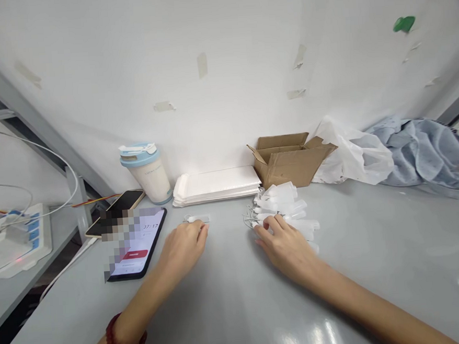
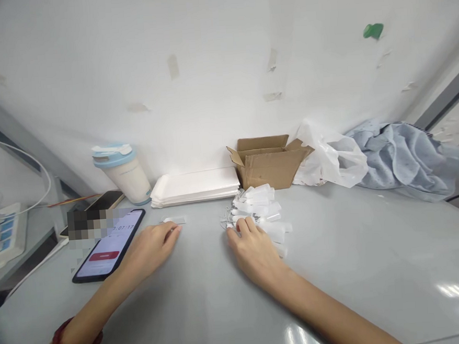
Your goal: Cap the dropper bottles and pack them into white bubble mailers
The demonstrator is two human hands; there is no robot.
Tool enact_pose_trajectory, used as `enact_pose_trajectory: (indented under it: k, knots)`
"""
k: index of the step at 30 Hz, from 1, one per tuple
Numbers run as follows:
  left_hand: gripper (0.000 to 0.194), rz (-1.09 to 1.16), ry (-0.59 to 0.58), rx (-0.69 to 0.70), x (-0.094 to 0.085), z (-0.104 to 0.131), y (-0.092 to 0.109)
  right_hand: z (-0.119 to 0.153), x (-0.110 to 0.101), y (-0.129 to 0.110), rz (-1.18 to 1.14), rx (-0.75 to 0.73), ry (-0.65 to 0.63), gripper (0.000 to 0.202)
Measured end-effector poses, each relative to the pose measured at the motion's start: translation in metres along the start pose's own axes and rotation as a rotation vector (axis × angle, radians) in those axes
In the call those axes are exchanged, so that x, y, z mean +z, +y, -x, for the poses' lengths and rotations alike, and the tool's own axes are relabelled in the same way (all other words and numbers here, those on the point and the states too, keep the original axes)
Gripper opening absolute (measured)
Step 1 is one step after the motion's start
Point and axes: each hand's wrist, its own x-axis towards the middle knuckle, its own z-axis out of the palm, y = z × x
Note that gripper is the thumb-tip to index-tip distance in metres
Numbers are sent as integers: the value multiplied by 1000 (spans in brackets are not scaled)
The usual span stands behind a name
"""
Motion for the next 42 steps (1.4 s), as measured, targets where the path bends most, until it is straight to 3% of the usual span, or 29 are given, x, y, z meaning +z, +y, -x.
enact_pose_trajectory:
  k: [6, 10, 19, 23, 29, 37, 42]
  knots:
    - [35, 108, -67, 91, 12, 3, 4, 2, -3, -3, -69, -31, -31, 18]
    - [36, 212, -117, 120, 13, 4, 5, 2, -9, -3, -291, -17, -3, 19]
    - [35, 578, -268, 143, 10, 8, 14, 0, -19, -3, -788, 210, 34, 16]
    - [24, 587, -285, 181, 8, 11, 20, 0, -22, -4, -856, 252, -11, 16]
    - [32, 694, -281, 157, 5, 12, 20, -2, -28, -4, -901, 264, -33, 21]
    - [34, 944, -463, 199, 3, 11, 18, -2, -30, -2, -1087, 287, -124, 28]
    - [30, 999, -515, 192, 2, 12, 18, -2, -29, -2, -1149, 294, -145, 29]
